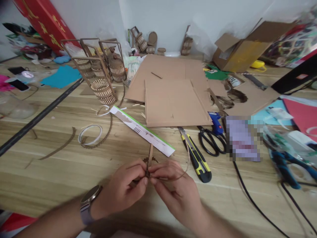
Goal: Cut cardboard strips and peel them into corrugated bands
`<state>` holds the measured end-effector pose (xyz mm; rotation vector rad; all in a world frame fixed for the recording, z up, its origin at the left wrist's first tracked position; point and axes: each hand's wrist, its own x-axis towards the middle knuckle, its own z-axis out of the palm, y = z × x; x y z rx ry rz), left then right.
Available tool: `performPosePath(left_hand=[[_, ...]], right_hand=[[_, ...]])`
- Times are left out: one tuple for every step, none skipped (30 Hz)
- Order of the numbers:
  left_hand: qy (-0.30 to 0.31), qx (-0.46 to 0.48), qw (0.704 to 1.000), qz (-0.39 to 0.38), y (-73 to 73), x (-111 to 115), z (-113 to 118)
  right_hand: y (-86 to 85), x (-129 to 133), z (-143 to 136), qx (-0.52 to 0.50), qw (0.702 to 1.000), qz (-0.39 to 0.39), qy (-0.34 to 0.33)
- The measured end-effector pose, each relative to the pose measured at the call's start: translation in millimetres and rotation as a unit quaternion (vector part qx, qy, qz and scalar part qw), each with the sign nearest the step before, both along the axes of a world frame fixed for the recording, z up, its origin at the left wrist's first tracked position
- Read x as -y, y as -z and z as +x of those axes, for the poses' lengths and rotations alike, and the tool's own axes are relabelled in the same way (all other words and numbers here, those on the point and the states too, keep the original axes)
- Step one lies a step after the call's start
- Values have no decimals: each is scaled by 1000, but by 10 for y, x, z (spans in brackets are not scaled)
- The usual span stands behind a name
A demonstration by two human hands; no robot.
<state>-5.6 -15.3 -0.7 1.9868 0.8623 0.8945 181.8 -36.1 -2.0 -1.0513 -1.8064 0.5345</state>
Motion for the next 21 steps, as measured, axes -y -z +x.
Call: performPosePath(left_hand=[[1, -1, 1000, 0, -5, 0, 0], [0, -1, 1000, 0, -10, -2, 1], [0, 0, 1000, 0, -15, -5, 3], [0, 2, 1000, -1, -21, -9, 6], [1, 5, 1000, -2, -26, -15, 8], [3, 7, 1000, -3, -32, -21, 10], [6, 10, 1000, -3, -35, -28, 11], [8, 11, 1000, -3, -38, -33, 11], [8, 13, 1000, -3, -37, -36, 8], [6, 15, 1000, -4, -34, -37, 5], [5, 17, 1000, -6, -29, -36, 0], [5, 17, 1000, -11, -22, -33, -6], [4, 17, 1000, -18, -14, -30, -12], [6, 17, 1000, -26, -5, -27, -17], [7, 14, 999, -35, 3, -25, -21], [8, 11, 999, -42, 9, -24, -22], [6, 8, 999, -47, 14, -25, -21], [3, 4, 999, -48, 18, -27, -18], [0, 1, 999, -46, 21, -28, -12], [-4, -3, 999, -44, 23, -29, -6], [-8, -5, 999, -41, 23, -30, 0]], right_hand=[[-2, 0, 2, 0, 1000, 1, -1], [-6, -1, 4, -2, 1000, 0, 0], [-10, -1, 5, -4, 1000, -3, 1], [-14, -2, 7, -9, 1000, -6, 2], [-18, -3, 8, -15, 1000, -11, 3], [-20, -4, 9, -23, 1000, -15, 4], [-20, -4, 10, -29, 999, -19, 5], [-16, -4, 11, -32, 999, -20, 4], [-9, -3, 12, -32, 999, -18, 4], [1, -1, 13, -27, 999, -17, 4], [12, 3, 14, -21, 1000, -15, 6], [24, 7, 14, -15, 1000, -13, 7], [34, 11, 14, -12, 1000, -13, 7], [41, 16, 12, -12, 1000, -12, 6], [44, 21, 11, -15, 1000, -11, 3], [43, 24, 8, -18, 1000, -8, 1], [38, 27, 5, -19, 1000, -4, -1], [30, 29, 2, -17, 1000, 1, 0], [20, 28, -1, -11, 1000, 8, 2], [11, 27, -3, -1, 1000, 15, 5], [3, 24, -5, 11, 1000, 21, 9]])
